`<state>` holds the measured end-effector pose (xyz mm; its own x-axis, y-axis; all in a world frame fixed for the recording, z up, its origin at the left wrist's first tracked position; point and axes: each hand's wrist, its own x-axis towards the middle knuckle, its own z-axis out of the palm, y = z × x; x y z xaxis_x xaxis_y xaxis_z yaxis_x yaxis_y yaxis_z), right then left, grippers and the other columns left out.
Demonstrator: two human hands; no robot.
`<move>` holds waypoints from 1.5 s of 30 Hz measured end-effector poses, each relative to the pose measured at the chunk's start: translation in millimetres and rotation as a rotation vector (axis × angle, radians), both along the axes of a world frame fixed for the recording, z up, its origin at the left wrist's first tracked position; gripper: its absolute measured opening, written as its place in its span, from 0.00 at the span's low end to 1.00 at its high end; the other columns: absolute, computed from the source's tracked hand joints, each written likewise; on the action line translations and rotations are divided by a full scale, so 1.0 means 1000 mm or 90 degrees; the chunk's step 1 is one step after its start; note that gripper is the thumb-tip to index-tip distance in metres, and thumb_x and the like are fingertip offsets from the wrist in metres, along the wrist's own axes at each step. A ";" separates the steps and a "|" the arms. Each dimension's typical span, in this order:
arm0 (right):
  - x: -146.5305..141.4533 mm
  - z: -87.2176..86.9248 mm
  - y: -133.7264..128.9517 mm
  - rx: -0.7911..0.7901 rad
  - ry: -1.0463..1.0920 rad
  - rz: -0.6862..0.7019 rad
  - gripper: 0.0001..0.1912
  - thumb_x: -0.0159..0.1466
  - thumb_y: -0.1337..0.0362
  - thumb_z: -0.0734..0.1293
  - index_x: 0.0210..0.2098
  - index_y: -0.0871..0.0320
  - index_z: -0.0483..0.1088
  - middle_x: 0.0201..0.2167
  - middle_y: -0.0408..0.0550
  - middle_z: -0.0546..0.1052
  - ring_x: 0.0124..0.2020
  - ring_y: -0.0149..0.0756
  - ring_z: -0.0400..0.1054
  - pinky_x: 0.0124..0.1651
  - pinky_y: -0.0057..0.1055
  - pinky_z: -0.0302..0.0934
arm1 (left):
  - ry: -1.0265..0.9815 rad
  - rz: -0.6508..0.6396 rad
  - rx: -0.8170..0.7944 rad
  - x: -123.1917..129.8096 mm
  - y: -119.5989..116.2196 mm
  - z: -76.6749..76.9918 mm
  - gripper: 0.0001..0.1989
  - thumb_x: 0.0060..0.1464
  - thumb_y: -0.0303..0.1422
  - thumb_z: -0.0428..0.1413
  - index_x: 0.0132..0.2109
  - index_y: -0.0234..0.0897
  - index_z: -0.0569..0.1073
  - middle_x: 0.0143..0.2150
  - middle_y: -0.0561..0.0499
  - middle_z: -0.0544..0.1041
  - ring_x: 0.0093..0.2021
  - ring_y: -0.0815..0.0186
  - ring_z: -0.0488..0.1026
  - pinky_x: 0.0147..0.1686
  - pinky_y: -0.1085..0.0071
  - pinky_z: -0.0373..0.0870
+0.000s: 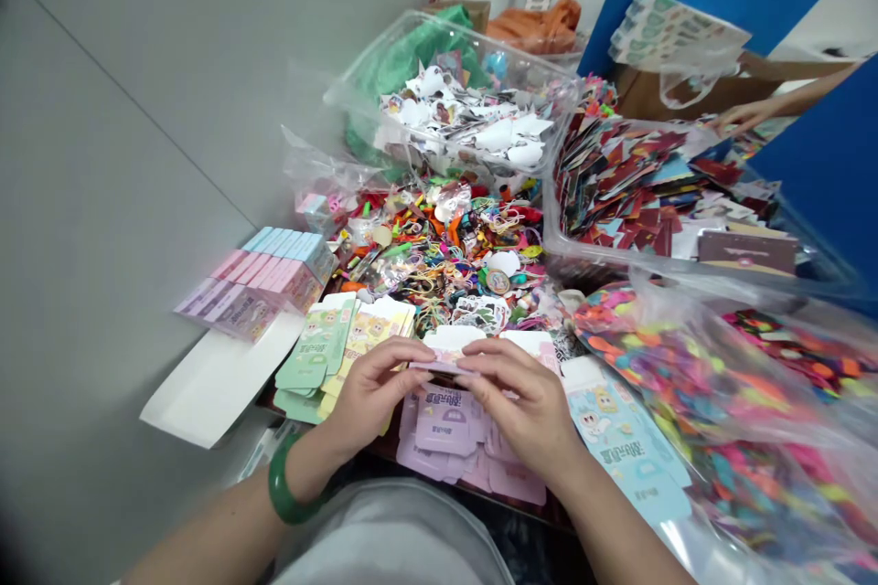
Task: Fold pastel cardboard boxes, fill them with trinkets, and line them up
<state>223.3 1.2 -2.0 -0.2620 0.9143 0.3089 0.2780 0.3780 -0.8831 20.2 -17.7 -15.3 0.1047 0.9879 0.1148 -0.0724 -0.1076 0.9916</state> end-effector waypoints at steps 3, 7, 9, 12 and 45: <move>0.007 -0.002 -0.005 0.202 -0.119 0.040 0.12 0.63 0.69 0.66 0.43 0.52 0.78 0.43 0.51 0.79 0.43 0.39 0.75 0.43 0.33 0.72 | 0.102 0.014 0.169 -0.004 -0.002 -0.005 0.06 0.56 0.32 0.61 0.41 0.40 0.80 0.41 0.46 0.80 0.43 0.62 0.76 0.46 0.63 0.74; 0.011 -0.003 -0.010 0.313 -0.209 0.079 0.18 0.65 0.68 0.66 0.54 0.52 0.72 0.49 0.55 0.77 0.46 0.40 0.74 0.45 0.35 0.71 | 0.158 0.023 0.221 -0.008 -0.001 -0.010 0.08 0.59 0.33 0.57 0.42 0.40 0.80 0.41 0.45 0.80 0.42 0.62 0.77 0.44 0.64 0.75; 0.011 -0.004 -0.009 0.357 -0.253 0.082 0.19 0.65 0.70 0.64 0.55 0.51 0.72 0.49 0.55 0.77 0.41 0.38 0.74 0.41 0.34 0.71 | 0.167 0.022 0.224 -0.010 0.002 -0.011 0.08 0.59 0.35 0.58 0.42 0.40 0.80 0.40 0.45 0.80 0.42 0.62 0.77 0.43 0.64 0.75; 0.011 -0.006 -0.006 0.411 -0.309 0.084 0.19 0.65 0.70 0.65 0.54 0.51 0.72 0.48 0.57 0.77 0.38 0.39 0.74 0.38 0.36 0.69 | 0.165 -0.010 0.218 -0.013 0.007 -0.011 0.11 0.52 0.37 0.63 0.42 0.39 0.80 0.42 0.43 0.80 0.44 0.60 0.77 0.41 0.65 0.76; 0.009 -0.017 -0.015 0.351 -0.243 0.025 0.27 0.63 0.74 0.64 0.60 0.49 0.66 0.49 0.54 0.75 0.47 0.43 0.71 0.47 0.42 0.68 | 0.304 -0.010 0.349 -0.008 0.001 -0.017 0.12 0.61 0.28 0.54 0.50 0.40 0.75 0.46 0.44 0.77 0.48 0.63 0.75 0.47 0.65 0.75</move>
